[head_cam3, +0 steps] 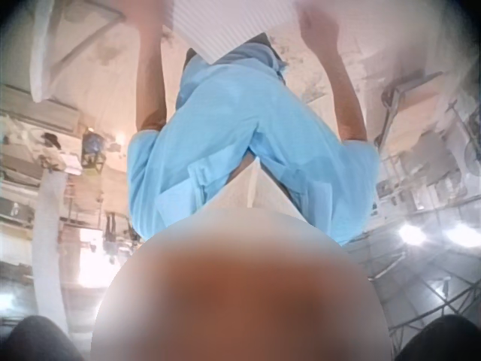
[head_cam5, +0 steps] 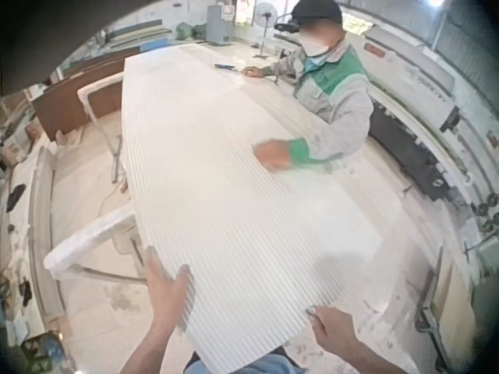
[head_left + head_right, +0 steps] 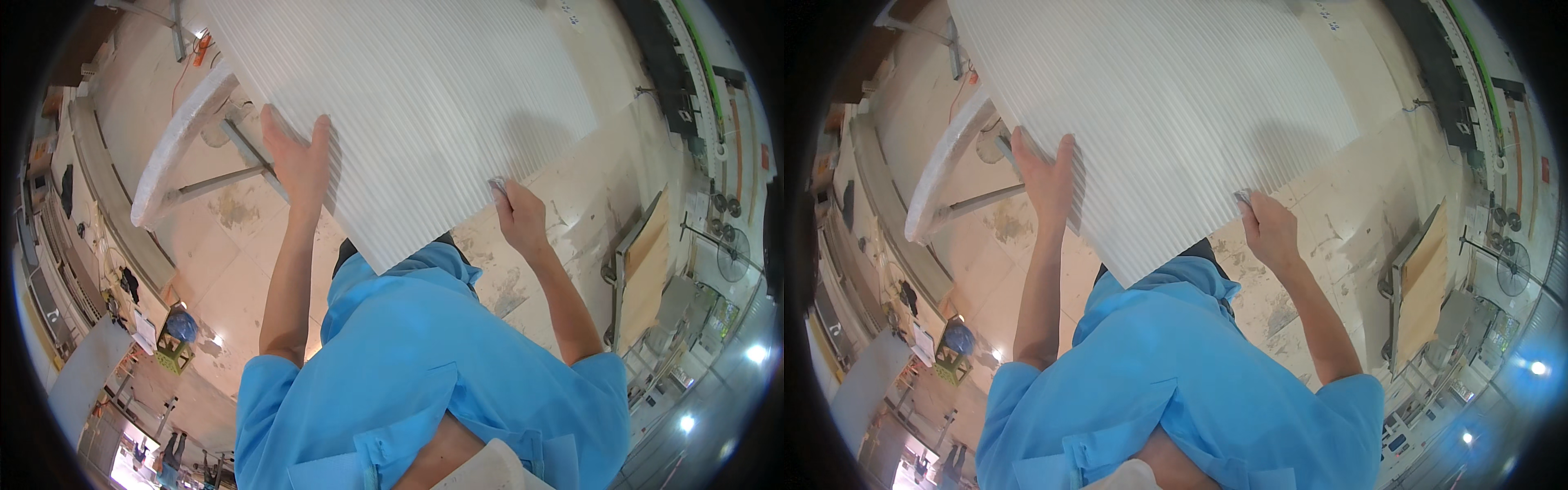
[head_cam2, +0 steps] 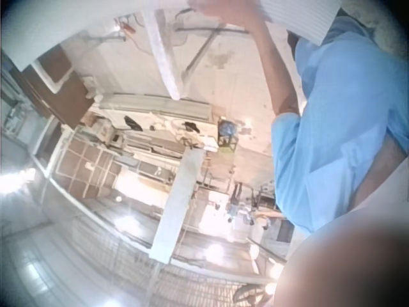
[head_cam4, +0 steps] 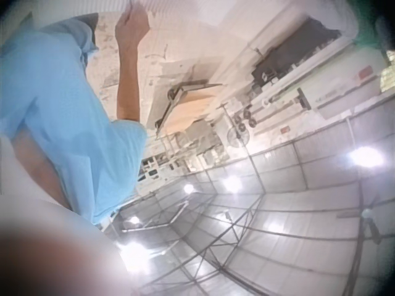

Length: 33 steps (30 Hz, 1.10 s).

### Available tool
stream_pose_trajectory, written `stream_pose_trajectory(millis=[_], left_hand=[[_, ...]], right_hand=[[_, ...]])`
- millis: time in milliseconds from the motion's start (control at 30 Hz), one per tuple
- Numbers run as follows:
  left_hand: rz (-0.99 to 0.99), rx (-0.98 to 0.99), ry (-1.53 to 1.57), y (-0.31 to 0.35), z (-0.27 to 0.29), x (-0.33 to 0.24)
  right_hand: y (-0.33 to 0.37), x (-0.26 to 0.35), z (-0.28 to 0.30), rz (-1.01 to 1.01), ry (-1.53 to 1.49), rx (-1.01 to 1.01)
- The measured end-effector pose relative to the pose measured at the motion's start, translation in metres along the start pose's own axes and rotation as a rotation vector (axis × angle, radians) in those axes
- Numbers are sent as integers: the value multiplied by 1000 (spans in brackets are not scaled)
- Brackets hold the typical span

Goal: The person sands a large white corrugated sheet on a workbench using a sanding block. They repeatedly rub the surface with the block, occasionally repositioning the sheet and adjusting their grip.

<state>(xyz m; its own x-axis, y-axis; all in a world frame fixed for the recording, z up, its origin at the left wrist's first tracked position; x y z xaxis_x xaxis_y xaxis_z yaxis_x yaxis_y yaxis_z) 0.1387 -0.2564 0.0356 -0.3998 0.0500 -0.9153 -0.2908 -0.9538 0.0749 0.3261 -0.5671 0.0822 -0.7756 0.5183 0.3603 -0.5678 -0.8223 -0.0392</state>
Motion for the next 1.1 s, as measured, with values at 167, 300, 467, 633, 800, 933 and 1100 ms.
stream_pose_trajectory(millis=[167,300,467,633,800,933,1100], left_hand=[[-83,-13,-126,0,3,-2],[-10,-16,-33,3,2,-6],[64,-7,-47,3,-1,-7],[-32,-30,-143,-1,2,-9],[40,-42,-129,0,2,-8],[40,-52,-33,0,1,0],[-35,-68,-65,-5,-1,4]], right_hand=[[-45,24,-7,81,127,48],[-131,42,-27,111,178,81],[-323,87,-73,367,237,-54],[-491,166,-97,364,285,-65],[-450,155,-94,355,213,-94],[-282,80,-66,325,277,107],[-44,21,-14,149,166,61]])
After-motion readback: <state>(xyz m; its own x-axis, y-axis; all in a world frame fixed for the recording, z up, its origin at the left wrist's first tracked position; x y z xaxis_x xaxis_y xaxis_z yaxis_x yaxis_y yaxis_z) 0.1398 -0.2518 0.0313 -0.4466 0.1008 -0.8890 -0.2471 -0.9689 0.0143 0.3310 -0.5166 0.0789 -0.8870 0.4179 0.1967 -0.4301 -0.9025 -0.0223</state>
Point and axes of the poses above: each hand's wrist, its own y-axis away from the middle knuckle, its own z-axis out of the back of the hand, x = y × z, the point moved 1 cm from there along -y, towards the middle knuckle, and after that the axes turned 4 degrees about y, right-handed, at the moved point
